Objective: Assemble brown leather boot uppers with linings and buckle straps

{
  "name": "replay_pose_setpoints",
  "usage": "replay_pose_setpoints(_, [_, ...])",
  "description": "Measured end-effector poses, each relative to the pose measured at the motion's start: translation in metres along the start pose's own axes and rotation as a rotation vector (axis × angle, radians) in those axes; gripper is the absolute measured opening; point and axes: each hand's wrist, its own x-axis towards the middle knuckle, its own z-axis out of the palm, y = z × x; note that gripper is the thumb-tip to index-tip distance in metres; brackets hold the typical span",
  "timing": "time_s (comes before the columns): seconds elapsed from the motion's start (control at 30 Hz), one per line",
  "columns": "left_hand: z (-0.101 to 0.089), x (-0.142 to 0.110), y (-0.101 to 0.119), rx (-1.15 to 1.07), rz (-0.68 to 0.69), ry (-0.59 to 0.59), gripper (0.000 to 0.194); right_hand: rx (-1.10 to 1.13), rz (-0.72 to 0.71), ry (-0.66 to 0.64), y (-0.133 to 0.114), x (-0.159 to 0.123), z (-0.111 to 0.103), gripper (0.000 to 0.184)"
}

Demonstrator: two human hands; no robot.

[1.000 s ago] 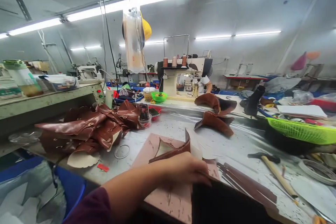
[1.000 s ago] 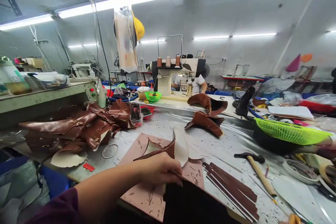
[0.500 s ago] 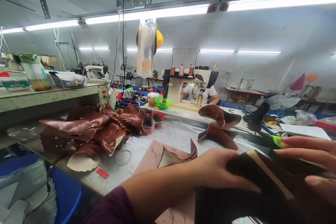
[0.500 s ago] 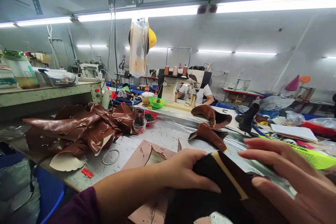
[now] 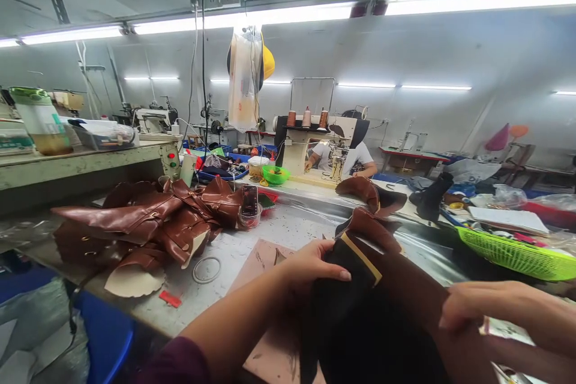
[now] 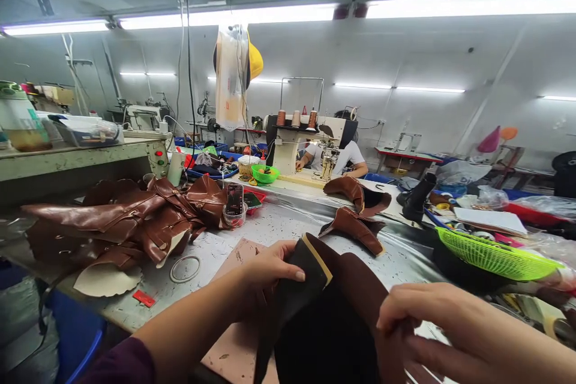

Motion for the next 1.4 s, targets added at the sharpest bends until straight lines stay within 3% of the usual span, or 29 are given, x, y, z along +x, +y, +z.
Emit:
replay_pose_setpoints(0.03, [-0.001,-0.001,-0.001,0.005,-0.006,-0.034,0.049,-0.045,0.039,-0.066,-0.01,0.012,-0.004,0.026])
replay_pose_setpoints(0.07, [0.0,-0.002,-0.002,0.014,-0.005,-0.058,0.05,-0.106,0.07,-0.009,-0.02,0.023,-0.005,0.029])
replay_pose_setpoints(0.17, [0.013,-0.001,-0.009,0.095,0.07,-0.024,0.052,-0.272,0.164,0.301,-0.038,0.043,0.013,0.037])
replay_pose_setpoints(0.27, [0.033,0.006,-0.018,0.209,0.231,0.137,0.059,-0.337,0.153,0.666,-0.044,0.051,0.045,0.032])
replay_pose_setpoints(0.33, [0.042,0.011,-0.021,0.174,0.294,0.222,0.05,-0.25,0.137,0.863,-0.045,0.053,0.063,0.033])
replay_pose_setpoints(0.4, [0.045,0.015,-0.023,0.056,0.293,0.306,0.036,0.0,0.163,0.933,-0.044,0.054,0.073,0.048])
replay_pose_setpoints(0.5, [0.042,0.017,-0.021,-0.084,0.244,0.384,0.032,0.532,0.176,0.722,-0.035,0.055,0.08,0.055])
replay_pose_setpoints(0.57, [0.04,0.016,-0.021,-0.104,0.224,0.345,0.037,0.726,0.162,0.592,-0.031,0.055,0.084,0.045])
replay_pose_setpoints(0.6, [0.04,0.016,-0.021,-0.096,0.221,0.314,0.039,0.759,0.156,0.586,-0.03,0.055,0.087,0.041])
replay_pose_setpoints(0.77, [0.039,0.018,-0.037,0.102,0.317,0.312,0.049,0.835,0.13,0.689,-0.037,0.055,0.1,0.043])
replay_pose_setpoints(0.9, [0.031,0.014,-0.045,0.367,0.495,0.41,0.076,0.772,0.15,0.677,-0.041,0.054,0.101,0.033])
replay_pose_setpoints(0.93, [0.028,0.011,-0.042,0.465,0.531,0.429,0.074,0.739,0.148,0.669,-0.041,0.052,0.101,0.032])
replay_pose_setpoints(1.0, [0.025,0.002,-0.034,0.696,0.54,0.408,0.048,0.682,0.161,0.631,-0.042,0.048,0.101,0.03])
replay_pose_setpoints(1.07, [0.023,-0.007,-0.024,0.897,0.477,0.335,0.017,0.648,0.184,0.546,-0.042,0.041,0.102,0.027])
replay_pose_setpoints(1.1, [0.022,-0.012,-0.021,0.968,0.444,0.297,0.013,0.636,0.195,0.499,-0.043,0.038,0.103,0.027])
replay_pose_setpoints(1.23, [0.016,-0.026,-0.024,1.111,0.476,0.189,0.036,0.595,0.24,0.452,-0.043,0.032,0.108,0.03])
replay_pose_setpoints(1.33, [0.009,-0.035,-0.033,1.15,0.509,0.154,0.022,0.527,0.275,0.466,-0.046,0.034,0.111,0.03])
replay_pose_setpoints(1.4, [0.001,-0.044,-0.034,1.102,0.447,0.069,0.018,0.475,0.277,0.415,-0.047,0.037,0.109,0.03])
